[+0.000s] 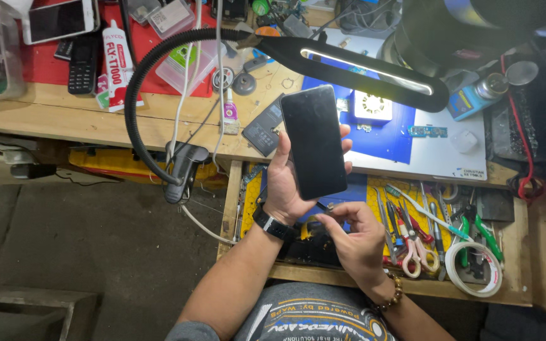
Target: The person connects a charging cable to a disassembled smartphone and waits for it to power on. They then remove a protective film from the internal motherboard and reattach the screen assembly. Finally, the person interacts with the touchscreen to test the device's functionality.
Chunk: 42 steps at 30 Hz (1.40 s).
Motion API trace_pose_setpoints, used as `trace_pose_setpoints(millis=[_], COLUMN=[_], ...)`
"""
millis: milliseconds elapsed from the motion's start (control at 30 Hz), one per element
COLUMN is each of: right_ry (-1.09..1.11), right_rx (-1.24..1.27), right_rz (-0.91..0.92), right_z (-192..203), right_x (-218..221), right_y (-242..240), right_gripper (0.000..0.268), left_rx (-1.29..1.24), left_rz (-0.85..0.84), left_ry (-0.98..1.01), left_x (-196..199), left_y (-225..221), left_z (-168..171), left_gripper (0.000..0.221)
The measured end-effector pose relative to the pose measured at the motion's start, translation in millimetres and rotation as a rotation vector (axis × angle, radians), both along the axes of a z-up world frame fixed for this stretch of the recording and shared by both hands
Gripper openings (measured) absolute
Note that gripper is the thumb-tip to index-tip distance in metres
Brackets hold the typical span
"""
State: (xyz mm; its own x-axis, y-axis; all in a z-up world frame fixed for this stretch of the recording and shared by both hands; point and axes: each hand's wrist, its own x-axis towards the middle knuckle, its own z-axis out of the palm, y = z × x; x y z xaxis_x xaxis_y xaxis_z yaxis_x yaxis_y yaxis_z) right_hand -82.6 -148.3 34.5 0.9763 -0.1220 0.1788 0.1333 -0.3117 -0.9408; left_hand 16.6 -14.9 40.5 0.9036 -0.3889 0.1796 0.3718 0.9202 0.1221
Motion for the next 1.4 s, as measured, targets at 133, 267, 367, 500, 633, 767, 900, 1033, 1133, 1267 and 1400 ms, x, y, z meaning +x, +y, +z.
trace_pose_setpoints(millis=[133,267,367,500,633,767,900,1033,1133,1267,1400], right_ry=[0.022,0.036,0.14,0.153,0.192,0.178,0.199,0.185,0.174,0.174,0.134], right_rx=[-0.017,0.056,0.215,0.237,0.252,0.282,0.217,0.249,0.256,0.225,-0.136], right_rz=[-0.001,0.038,0.054,0.065,0.059,0.071,0.042,0.008,0.009,0.065,0.098], right_z=[-9.3,-13.3,-10.9,-9.4,-7.5,-6.3,-5.5,-7.9,-8.7,-9.0,7.6], right_x=[-3.0,-0.4,2.2,5.8,7.8,8.0,8.8,7.3,8.1,10.2,22.3], right_y=[-5.3,-6.5,-3.5,-2.8,-3.1,-3.1,-6.6,-4.9,-5.3,-8.0,-31.9], right_gripper=[0.021,0.019,0.016,0.015,0.014,0.013,0.011,0.011,0.011,0.014,0.021], left_rx=[-0.033,-0.038,-0.016,-0.044,-0.054,-0.084,-0.062,-0.047,-0.045,-0.022,-0.025], left_rz=[-0.024,-0.033,-0.029,-0.04,-0.05,-0.076,-0.114,-0.1,-0.113,-0.105,-0.105], left_ry=[0.008,0.009,0.045,0.024,0.024,-0.002,-0.022,-0.002,0.012,-0.024,-0.072], left_x=[0.4,1.0,1.3,1.9,2.1,2.1,2.1,-0.8,0.1,1.3,0.9], left_y=[-0.7,-0.5,-1.8,-1.2,-1.7,-4.1,-4.8,-9.0,-10.9,-8.4,-4.8], left_z=[-7.0,-10.2,-7.7,-8.5,-10.1,-13.1,-14.8,-15.0,-15.2,-17.5,-12.2], left_gripper=[0.083,0.081,0.08,0.079,0.08,0.081,0.078,0.077,0.078,0.081,0.078])
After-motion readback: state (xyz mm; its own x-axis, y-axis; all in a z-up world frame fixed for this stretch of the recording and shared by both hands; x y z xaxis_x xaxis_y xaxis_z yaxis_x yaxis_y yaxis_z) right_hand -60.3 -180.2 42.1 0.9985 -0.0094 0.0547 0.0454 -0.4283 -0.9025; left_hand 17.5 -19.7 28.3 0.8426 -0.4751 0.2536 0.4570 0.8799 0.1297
